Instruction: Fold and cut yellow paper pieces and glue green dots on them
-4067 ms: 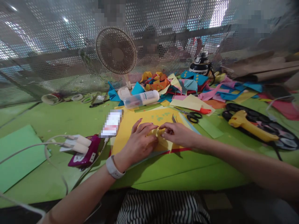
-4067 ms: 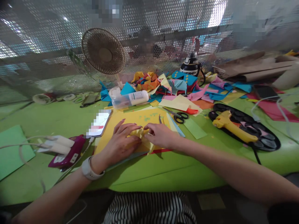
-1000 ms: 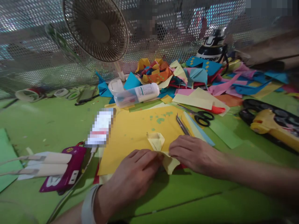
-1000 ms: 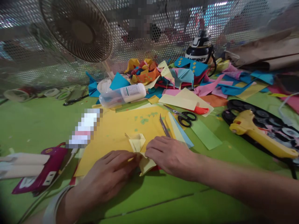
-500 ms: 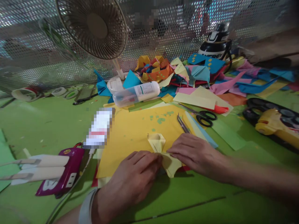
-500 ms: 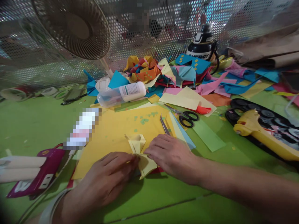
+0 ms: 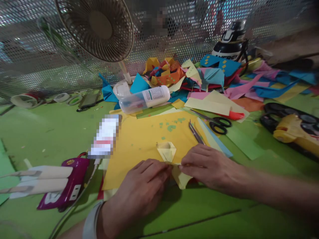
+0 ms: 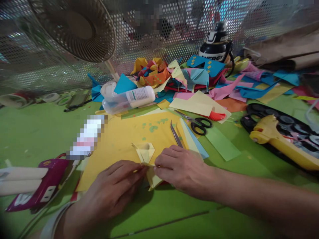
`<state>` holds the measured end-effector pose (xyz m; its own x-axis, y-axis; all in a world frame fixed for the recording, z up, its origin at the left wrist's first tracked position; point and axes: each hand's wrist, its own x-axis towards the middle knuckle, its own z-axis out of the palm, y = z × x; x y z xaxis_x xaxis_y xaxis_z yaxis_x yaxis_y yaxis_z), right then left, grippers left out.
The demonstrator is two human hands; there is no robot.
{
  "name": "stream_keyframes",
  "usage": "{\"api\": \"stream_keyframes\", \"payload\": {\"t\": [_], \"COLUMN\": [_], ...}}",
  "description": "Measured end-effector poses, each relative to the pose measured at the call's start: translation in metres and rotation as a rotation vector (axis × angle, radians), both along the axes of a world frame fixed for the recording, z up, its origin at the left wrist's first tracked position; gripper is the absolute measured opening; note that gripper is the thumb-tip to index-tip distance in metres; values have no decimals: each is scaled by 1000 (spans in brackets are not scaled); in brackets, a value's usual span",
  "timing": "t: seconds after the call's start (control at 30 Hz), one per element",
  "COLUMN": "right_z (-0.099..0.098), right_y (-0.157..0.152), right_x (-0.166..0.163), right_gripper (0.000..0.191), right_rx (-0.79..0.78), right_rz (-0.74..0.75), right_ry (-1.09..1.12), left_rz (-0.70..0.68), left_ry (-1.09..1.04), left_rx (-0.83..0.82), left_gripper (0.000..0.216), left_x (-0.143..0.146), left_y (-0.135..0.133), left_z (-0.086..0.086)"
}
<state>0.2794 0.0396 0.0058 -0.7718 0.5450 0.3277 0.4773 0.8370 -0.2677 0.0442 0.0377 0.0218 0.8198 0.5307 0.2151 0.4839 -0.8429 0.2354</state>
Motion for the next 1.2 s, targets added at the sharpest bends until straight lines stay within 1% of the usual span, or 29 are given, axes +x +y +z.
{"api": "stream_keyframes", "payload": {"t": [0.1,0.3,0.37,0.43,0.5,0.57,0.67,0.73,0.93,1.03,1.13,1.2], "right_z": [0,3,4,4,4,3,4,5,5,4,4,6], "right_y": [1,3,2,2,1,1,1,1,1,3,3,2], "right_x": [1,1,0,0,0,0,0,0,0,2,5,6], "right_gripper": [14,12,12,12,13,14,16,16,16,17,18,18], "right_rx": [22,1,4,12,20,25,38,46,79,44,-45,-88], "right_rz": [22,43,40,35,31,27,33,37,41,26,-4,-48], "right_ry": [4,-35,-40,-42,-46,-53,-59,-74,-89,-43,31,75], "left_rz": [10,20,64,126,150,128,100,92,76,67,70,69], "left_ry": [1,-25,-71,-96,-47,43,140,165,176,170,175,187], "left_rx": [-14,-72,-84,-51,-11,-9,-49,-62,-58,-37,-36,-41], "left_gripper": [27,28,28,30,36,38,27,23,26,32,40,40], "left_x": [1,1,0,1,3,6,9,10,10,10,10,11], "left_y": [-1,-1,-1,-1,-1,-2,-2,-2,-2,-1,-1,-2], "left_z": [2,0,-1,-2,-1,1,1,1,0,-1,-1,-1]}}
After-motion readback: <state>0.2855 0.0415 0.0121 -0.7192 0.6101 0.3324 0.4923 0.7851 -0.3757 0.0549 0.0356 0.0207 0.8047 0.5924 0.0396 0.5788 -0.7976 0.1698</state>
